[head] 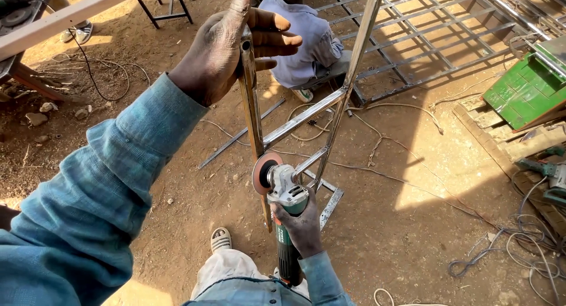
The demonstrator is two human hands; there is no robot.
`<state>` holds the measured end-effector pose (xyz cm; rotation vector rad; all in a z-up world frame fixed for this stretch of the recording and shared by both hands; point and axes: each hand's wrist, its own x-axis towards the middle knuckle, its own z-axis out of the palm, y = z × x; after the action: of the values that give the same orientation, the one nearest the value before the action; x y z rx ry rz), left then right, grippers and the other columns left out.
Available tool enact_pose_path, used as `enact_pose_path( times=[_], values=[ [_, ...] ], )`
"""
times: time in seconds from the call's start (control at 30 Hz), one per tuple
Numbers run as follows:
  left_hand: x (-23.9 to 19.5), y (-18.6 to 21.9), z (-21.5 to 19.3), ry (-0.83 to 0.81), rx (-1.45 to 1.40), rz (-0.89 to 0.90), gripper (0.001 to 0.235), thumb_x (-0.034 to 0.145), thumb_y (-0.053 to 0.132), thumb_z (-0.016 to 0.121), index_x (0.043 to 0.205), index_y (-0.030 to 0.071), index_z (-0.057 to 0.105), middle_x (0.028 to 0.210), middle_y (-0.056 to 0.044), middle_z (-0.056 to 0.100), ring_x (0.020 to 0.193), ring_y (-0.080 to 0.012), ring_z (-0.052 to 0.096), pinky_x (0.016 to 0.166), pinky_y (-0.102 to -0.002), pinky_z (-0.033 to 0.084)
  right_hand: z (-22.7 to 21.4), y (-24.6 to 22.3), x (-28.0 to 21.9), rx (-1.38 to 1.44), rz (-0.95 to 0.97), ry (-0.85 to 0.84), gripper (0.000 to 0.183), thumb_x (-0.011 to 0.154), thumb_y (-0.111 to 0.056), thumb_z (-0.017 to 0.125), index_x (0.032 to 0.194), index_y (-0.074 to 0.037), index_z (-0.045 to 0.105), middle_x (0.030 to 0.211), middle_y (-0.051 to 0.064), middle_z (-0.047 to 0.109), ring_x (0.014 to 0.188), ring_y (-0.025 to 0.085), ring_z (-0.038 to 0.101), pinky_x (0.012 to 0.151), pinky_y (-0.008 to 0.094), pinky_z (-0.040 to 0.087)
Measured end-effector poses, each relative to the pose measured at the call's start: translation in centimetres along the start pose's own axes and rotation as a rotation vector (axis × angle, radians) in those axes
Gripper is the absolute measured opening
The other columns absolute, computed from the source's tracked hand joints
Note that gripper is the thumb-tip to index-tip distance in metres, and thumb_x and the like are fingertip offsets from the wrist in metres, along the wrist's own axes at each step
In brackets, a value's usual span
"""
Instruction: Using an angle grinder to smooth the welded joints of a metal frame in an outdoor workshop.
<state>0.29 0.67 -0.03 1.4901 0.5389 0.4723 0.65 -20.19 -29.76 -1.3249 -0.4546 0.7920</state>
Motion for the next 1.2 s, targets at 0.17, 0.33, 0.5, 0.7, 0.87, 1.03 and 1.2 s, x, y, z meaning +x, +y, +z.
enact_pose_path(
  times=[0.17, 0.33, 0.5, 0.7, 0.87, 1.03, 1.2],
  values=[
    [0.4, -0.5, 0.0, 0.023, -0.011, 0.017, 0.065, 0.080, 0.063, 0.036, 0.099, 0.009, 0.068, 0.101, -0.015, 0.083, 0.095, -0.0226, 0.083, 0.072, -0.028, 0.055, 1.0, -2.1, -0.3, -0.074, -0.028, 0.034, 0.062, 0.069, -0.034, 0.088, 0.117, -0.009, 0.057, 0.108, 0.010, 0.077, 0.097, 0.019, 0.076, 0.087, 0.032, 0.060],
    [0.9, -1.3, -0.4, -0.056, -0.036, 0.087, 0.073, 0.074, 0.069, 0.038, 0.103, 0.009, 0.067, 0.105, -0.016, 0.081, 0.098, -0.0249, 0.083, 0.066, -0.030, 0.057, 2.2, -5.4, 0.1, 0.043, -0.201, -0.027, 0.061, 0.076, -0.024, 0.087, 0.121, -0.008, 0.050, 0.113, 0.012, 0.073, 0.103, 0.021, 0.074, 0.090, 0.033, 0.061],
    [1.2, -1.7, -0.6, -0.049, -0.059, 0.124, 0.068, 0.078, 0.066, 0.040, 0.101, 0.009, 0.067, 0.099, -0.016, 0.081, 0.089, -0.0247, 0.081, 0.070, -0.032, 0.059, 1.9, -4.0, -0.2, 0.002, -0.221, -0.005, 0.068, 0.074, -0.027, 0.088, 0.126, -0.008, 0.049, 0.115, 0.013, 0.073, 0.103, 0.020, 0.074, 0.089, 0.031, 0.062],
    [1.2, -2.0, -1.4, -0.056, -0.064, 0.108, 0.061, 0.085, 0.060, 0.038, 0.108, 0.010, 0.065, 0.099, -0.015, 0.081, 0.090, -0.0261, 0.081, 0.075, -0.033, 0.059, 1.4, -1.0, -0.7, -0.069, -0.073, 0.063, 0.067, 0.069, -0.030, 0.090, 0.121, -0.008, 0.054, 0.105, 0.009, 0.076, 0.093, 0.018, 0.075, 0.082, 0.030, 0.062],
    [1.3, -1.6, -0.6, -0.042, -0.074, 0.079, 0.055, 0.092, 0.048, 0.033, 0.109, 0.007, 0.064, 0.094, -0.016, 0.079, 0.082, -0.0263, 0.079, 0.068, -0.031, 0.061, 2.6, -4.4, -0.6, 0.006, -0.185, -0.007, 0.076, 0.071, -0.035, 0.088, 0.131, -0.008, 0.050, 0.117, 0.014, 0.072, 0.103, 0.023, 0.074, 0.089, 0.032, 0.062],
    [1.9, -1.6, -0.3, -0.024, -0.103, 0.056, 0.039, 0.086, 0.039, 0.045, 0.102, 0.009, 0.064, 0.086, -0.016, 0.078, 0.075, -0.0280, 0.078, 0.071, -0.036, 0.064, 2.5, -2.8, 0.0, 0.080, -0.194, 0.006, 0.074, 0.075, -0.026, 0.086, 0.136, -0.008, 0.048, 0.128, 0.016, 0.068, 0.114, 0.025, 0.071, 0.099, 0.034, 0.059],
    [3.5, -2.2, -1.1, 0.018, -0.090, 0.112, 0.049, 0.091, 0.040, 0.032, 0.098, 0.001, 0.061, 0.082, -0.015, 0.074, 0.068, -0.0276, 0.078, 0.066, -0.039, 0.074, 2.3, 4.0, -0.3, -0.003, 0.053, 0.125, 0.068, 0.069, -0.025, 0.089, 0.123, -0.009, 0.051, 0.112, 0.011, 0.075, 0.098, 0.019, 0.074, 0.086, 0.030, 0.060]
  ],
)
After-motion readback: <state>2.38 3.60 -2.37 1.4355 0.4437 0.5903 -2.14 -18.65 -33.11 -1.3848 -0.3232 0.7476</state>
